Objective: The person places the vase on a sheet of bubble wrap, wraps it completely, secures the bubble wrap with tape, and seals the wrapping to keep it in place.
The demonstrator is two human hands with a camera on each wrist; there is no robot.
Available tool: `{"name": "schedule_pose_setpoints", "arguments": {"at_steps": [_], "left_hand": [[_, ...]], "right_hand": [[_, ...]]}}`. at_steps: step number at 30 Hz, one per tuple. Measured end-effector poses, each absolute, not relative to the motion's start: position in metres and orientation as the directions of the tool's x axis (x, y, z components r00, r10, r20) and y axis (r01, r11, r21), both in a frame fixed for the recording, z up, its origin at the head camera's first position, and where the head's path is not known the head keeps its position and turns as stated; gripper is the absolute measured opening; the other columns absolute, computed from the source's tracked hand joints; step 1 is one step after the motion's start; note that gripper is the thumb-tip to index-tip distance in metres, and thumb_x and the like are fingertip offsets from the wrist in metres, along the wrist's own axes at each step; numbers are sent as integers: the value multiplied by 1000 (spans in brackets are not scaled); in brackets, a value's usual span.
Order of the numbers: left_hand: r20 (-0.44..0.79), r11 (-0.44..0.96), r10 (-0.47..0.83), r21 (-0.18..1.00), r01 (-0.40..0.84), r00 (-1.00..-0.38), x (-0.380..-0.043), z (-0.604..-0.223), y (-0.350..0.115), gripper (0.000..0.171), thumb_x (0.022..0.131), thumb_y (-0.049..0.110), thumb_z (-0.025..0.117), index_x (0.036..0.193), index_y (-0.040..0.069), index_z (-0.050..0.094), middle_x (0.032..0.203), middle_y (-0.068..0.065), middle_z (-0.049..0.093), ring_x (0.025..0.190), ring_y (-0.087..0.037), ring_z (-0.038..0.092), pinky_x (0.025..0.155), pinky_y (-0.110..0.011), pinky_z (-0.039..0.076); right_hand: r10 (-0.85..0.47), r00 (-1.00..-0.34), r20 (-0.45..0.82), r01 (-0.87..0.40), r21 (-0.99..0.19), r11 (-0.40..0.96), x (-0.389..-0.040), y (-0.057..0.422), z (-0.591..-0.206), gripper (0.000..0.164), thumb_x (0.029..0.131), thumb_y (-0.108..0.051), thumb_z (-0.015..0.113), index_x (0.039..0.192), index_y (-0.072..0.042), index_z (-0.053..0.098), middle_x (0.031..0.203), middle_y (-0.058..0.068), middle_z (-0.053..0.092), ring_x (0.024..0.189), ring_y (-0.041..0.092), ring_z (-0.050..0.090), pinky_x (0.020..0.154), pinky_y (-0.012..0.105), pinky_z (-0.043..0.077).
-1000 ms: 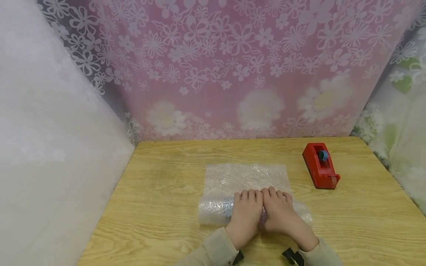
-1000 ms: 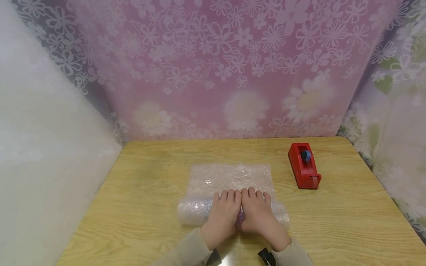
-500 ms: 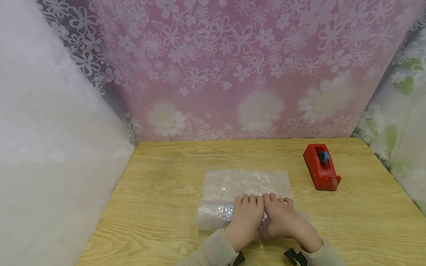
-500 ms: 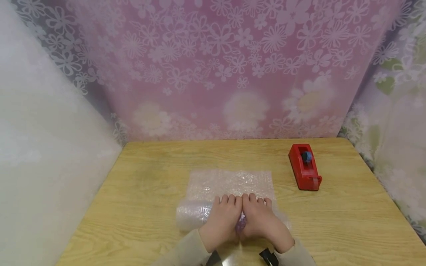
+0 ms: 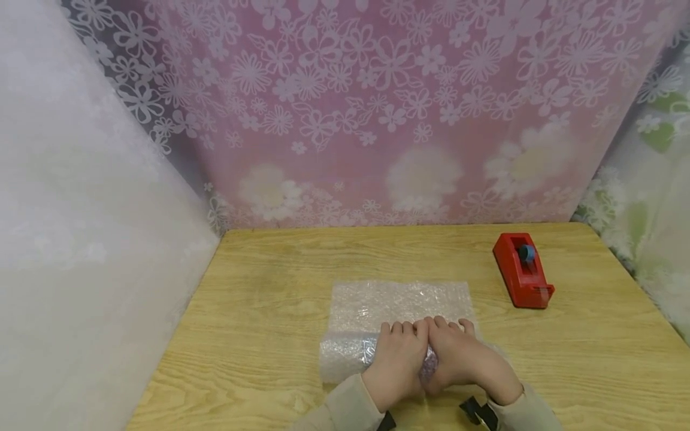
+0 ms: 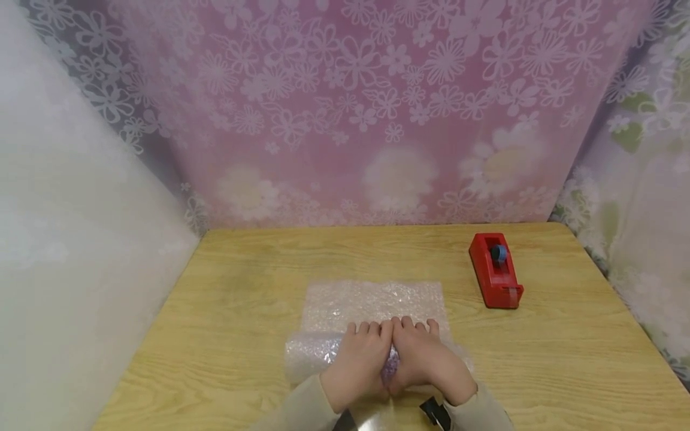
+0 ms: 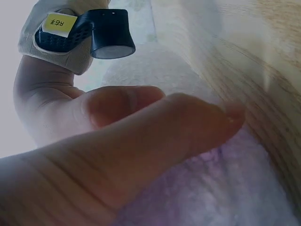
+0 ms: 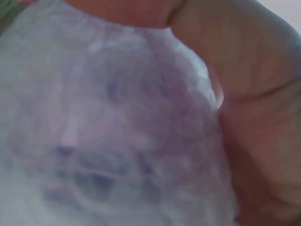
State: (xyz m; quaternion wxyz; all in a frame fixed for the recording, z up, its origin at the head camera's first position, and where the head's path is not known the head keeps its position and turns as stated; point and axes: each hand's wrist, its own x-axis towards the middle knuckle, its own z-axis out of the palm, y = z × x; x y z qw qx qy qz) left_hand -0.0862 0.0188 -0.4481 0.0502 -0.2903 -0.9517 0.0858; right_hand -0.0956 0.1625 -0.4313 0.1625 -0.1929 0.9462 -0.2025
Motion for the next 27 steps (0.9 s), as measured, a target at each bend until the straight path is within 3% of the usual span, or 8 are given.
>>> {"name": "schedule_pose_setpoints", "arguments": {"at_steps": [10, 13, 17, 23, 27], "left_hand": [[19, 815, 564, -173, 553, -826, -92, -447, 19, 82, 48, 63, 87, 107, 17, 54, 88, 1, 62, 78, -13, 58, 70, -29, 44], [-6, 820, 555, -166, 548, -832, -94, -446, 20, 82, 50, 59, 88, 111, 17, 55, 90, 0, 64, 79, -14, 60, 71, -30, 45], [-47, 833, 536, -134, 537, -843, -99, -444, 21, 77, 52, 56, 89, 110, 17, 55, 89, -1, 65, 79, -15, 61, 72, -31, 46], [-95, 840, 530, -80, 537, -843, -104, -442, 21, 67, 59, 52, 88, 106, 19, 54, 88, -1, 66, 78, -16, 63, 75, -33, 47], [-118, 844, 523, -69, 532, -844, -105, -440, 22, 60, 61, 48, 87, 102, 19, 54, 85, -1, 65, 76, -16, 62, 73, -32, 46]], "right_hand": [[-397, -897, -195, -294, -407, 865, -93, 162, -432, 84, 41, -40, 92, 110, -8, 56, 103, 5, 57, 96, 35, 56, 94, 79, 19], [-356, -921, -161, -283, -353, 892, -87, 160, -433, 91, 43, -44, 91, 118, -5, 56, 113, 11, 59, 105, 40, 55, 97, 79, 15], [-299, -952, -70, -275, -243, 930, -72, 154, -434, 94, 55, -49, 88, 128, 0, 53, 124, 18, 57, 115, 45, 50, 99, 77, 14], [-240, -971, 22, -239, -204, 949, -49, 139, -436, 90, 66, -33, 83, 136, 9, 45, 135, 27, 49, 127, 47, 39, 101, 75, 12], [-236, -963, 131, -257, -180, 949, -45, 136, -442, 86, 64, -27, 83, 132, 10, 47, 131, 27, 49, 127, 44, 40, 102, 72, 17]]}}
